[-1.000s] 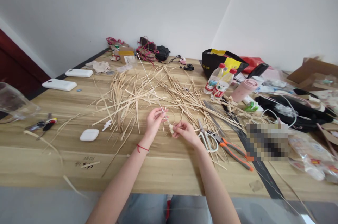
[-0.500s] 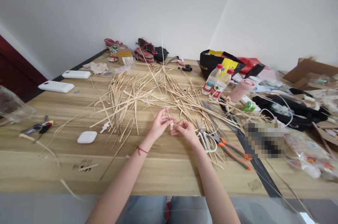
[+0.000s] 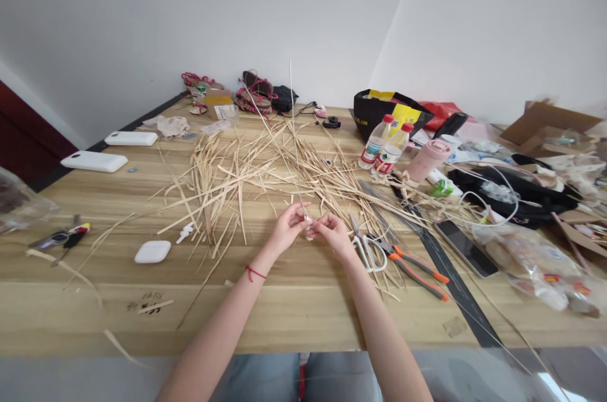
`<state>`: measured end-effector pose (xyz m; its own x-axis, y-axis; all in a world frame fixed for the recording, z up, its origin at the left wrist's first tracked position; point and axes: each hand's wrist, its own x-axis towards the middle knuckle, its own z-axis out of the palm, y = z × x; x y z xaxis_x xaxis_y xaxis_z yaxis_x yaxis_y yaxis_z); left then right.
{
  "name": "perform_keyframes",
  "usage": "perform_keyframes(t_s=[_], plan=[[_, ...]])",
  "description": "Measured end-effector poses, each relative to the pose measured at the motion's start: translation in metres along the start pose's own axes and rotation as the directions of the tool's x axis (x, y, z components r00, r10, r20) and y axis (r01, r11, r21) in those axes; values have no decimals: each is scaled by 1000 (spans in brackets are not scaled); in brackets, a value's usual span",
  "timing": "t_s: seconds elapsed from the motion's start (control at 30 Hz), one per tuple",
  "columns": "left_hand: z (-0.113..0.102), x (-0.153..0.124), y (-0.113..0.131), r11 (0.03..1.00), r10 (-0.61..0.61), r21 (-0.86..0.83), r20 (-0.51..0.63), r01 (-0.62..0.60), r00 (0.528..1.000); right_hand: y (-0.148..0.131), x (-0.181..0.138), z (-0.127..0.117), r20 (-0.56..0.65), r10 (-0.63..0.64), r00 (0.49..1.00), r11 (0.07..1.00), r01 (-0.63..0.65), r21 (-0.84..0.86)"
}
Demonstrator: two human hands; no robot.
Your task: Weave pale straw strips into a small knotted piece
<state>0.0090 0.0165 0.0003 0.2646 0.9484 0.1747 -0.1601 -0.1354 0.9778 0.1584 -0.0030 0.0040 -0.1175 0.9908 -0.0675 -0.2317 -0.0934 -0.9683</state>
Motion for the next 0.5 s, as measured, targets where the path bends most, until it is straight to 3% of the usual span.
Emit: perform_keyframes(t_s=[0.23, 0.5], plan=[[5, 1, -9, 997, -71, -39, -151, 66, 986, -2, -1, 2, 13, -13, 1000, 1000, 13, 7], [6, 1, -10, 993, -95, -84, -178, 81, 979, -1, 0, 1, 8, -29, 1000, 1000, 29, -10]])
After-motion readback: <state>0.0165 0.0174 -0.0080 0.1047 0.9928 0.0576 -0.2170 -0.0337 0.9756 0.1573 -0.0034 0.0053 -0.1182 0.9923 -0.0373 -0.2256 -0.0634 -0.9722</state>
